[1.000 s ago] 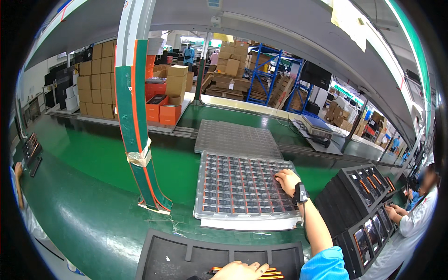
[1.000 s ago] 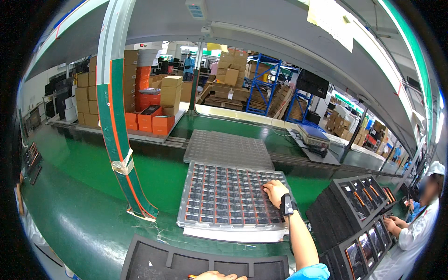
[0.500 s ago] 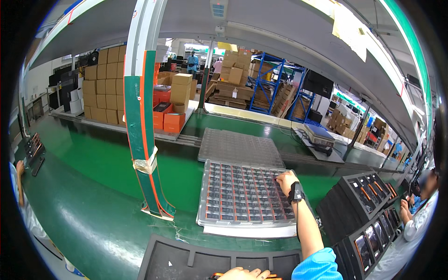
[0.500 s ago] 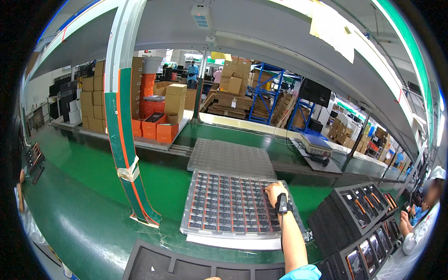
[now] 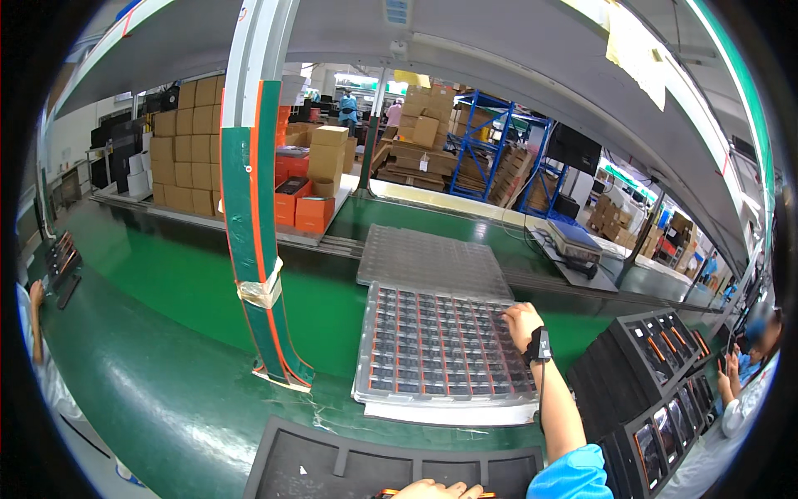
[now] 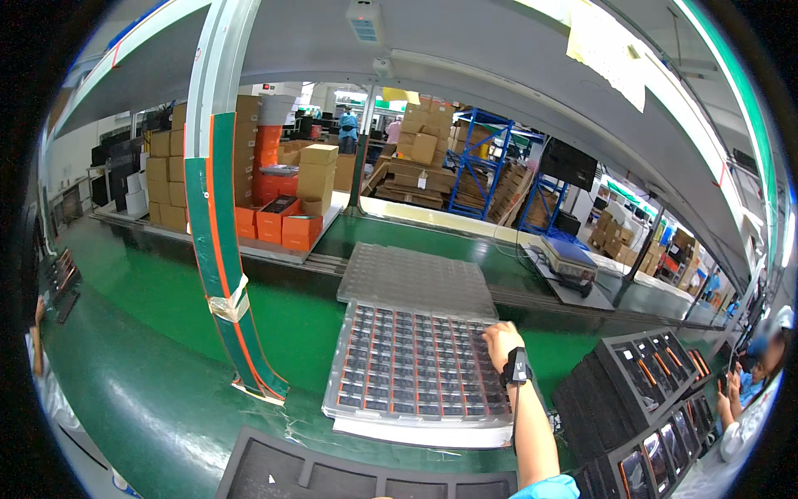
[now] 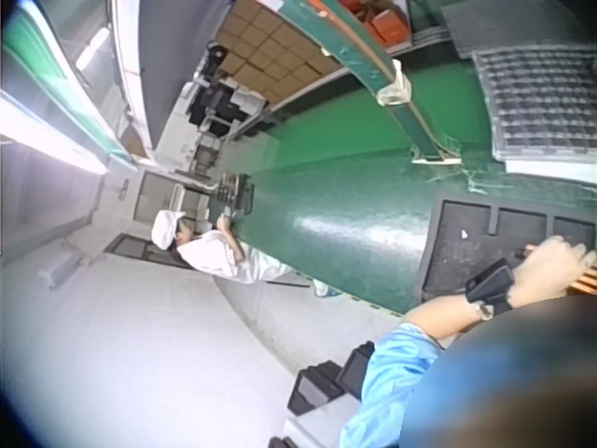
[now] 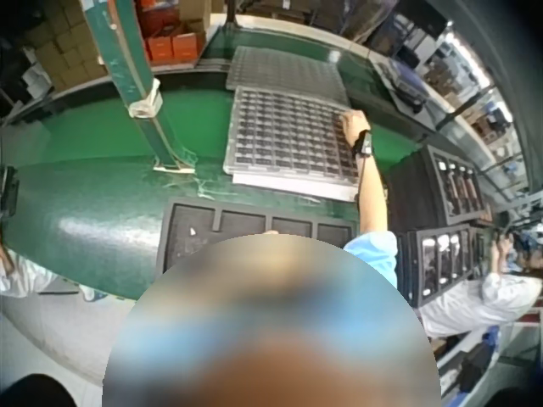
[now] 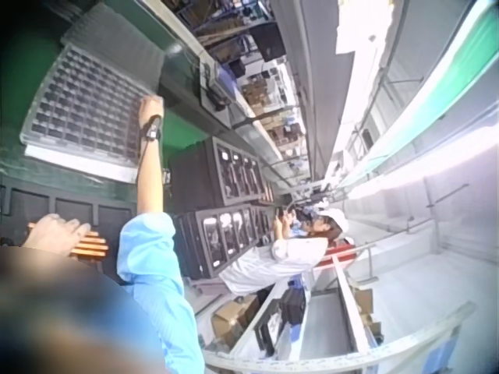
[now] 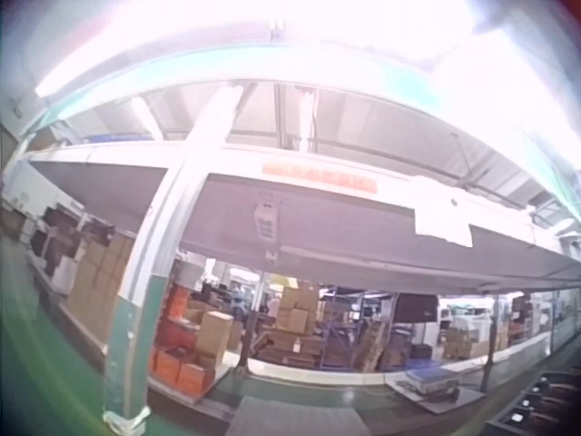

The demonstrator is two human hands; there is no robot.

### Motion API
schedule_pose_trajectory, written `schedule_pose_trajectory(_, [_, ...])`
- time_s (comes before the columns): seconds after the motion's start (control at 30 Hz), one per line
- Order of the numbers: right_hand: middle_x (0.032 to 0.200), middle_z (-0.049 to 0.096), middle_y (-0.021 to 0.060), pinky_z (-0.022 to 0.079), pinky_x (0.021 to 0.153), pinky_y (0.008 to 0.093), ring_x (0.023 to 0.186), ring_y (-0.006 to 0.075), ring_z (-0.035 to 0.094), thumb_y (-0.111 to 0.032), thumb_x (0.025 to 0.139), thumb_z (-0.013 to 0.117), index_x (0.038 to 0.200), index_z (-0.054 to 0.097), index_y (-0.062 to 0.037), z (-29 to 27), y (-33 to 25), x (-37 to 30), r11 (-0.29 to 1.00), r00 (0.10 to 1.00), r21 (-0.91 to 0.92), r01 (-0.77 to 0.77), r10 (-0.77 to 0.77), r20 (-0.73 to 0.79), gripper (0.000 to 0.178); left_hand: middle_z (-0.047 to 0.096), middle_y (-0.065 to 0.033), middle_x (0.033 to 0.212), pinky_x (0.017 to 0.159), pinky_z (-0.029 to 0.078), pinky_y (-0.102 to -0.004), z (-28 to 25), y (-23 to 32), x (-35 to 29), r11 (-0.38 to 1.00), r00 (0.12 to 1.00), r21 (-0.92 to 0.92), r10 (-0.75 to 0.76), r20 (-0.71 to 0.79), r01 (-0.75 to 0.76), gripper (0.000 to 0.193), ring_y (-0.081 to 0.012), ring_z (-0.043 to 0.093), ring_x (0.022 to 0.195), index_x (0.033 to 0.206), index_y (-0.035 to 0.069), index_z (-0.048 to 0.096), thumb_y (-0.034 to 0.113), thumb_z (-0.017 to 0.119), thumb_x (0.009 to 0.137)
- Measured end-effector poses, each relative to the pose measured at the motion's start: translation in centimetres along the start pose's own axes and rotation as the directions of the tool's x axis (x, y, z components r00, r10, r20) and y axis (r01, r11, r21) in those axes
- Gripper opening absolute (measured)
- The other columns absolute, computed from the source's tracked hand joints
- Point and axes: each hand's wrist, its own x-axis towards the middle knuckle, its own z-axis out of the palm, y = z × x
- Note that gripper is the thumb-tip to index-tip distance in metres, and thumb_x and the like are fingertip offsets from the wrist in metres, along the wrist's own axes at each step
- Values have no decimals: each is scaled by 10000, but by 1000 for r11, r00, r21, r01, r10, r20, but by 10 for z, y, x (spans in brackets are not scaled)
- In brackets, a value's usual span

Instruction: Assembling electronic components on an industrial production line, specifically handling trays of smartphones and smaller electrical parts.

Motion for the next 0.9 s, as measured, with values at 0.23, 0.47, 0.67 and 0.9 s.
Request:
schedule_pose_trajectory(0.23, [923,720,35,526,834,357,925,255,626,-187,800,731,899,784,-149,30,8,12,951,958,-138,-275,284,48,118,626,-134,856,674,513,-422,2,-3,2,999,1000,-27,21,4,-21,515,-320,650,715,1198,6,535,140,688,724])
schedule_pose_trajectory(0.47, [966,707,52,521,856,355,958,245,626,-165,839,694,932,773,-128,33,7,15,990,992,-102,-93,101,79,126,626,-133,860,671,515,-420,-1,-4,2,999,1000,-33,2,13,-2,520,-316,650,719,1194,11,541,148,701,719])
schedule_pose_trajectory(0.67, [906,674,60,519,834,365,963,267,609,-148,835,677,904,725,-76,19,-1,11,982,995,-186,-8,26,93,110,633,-125,885,684,519,-414,-1,-3,4,1000,999,-7,4,41,-4,552,-311,660,746,1213,17,535,177,724,720])
schedule_pose_trajectory(0.9, [962,710,124,514,821,353,929,263,660,-141,902,671,981,722,-23,-68,-111,-32,808,964,547,-218,265,-8,150,624,-111,994,741,522,-384,-3,-2,2,999,998,36,31,57,-34,715,-274,658,853,1307,18,491,280,800,718])
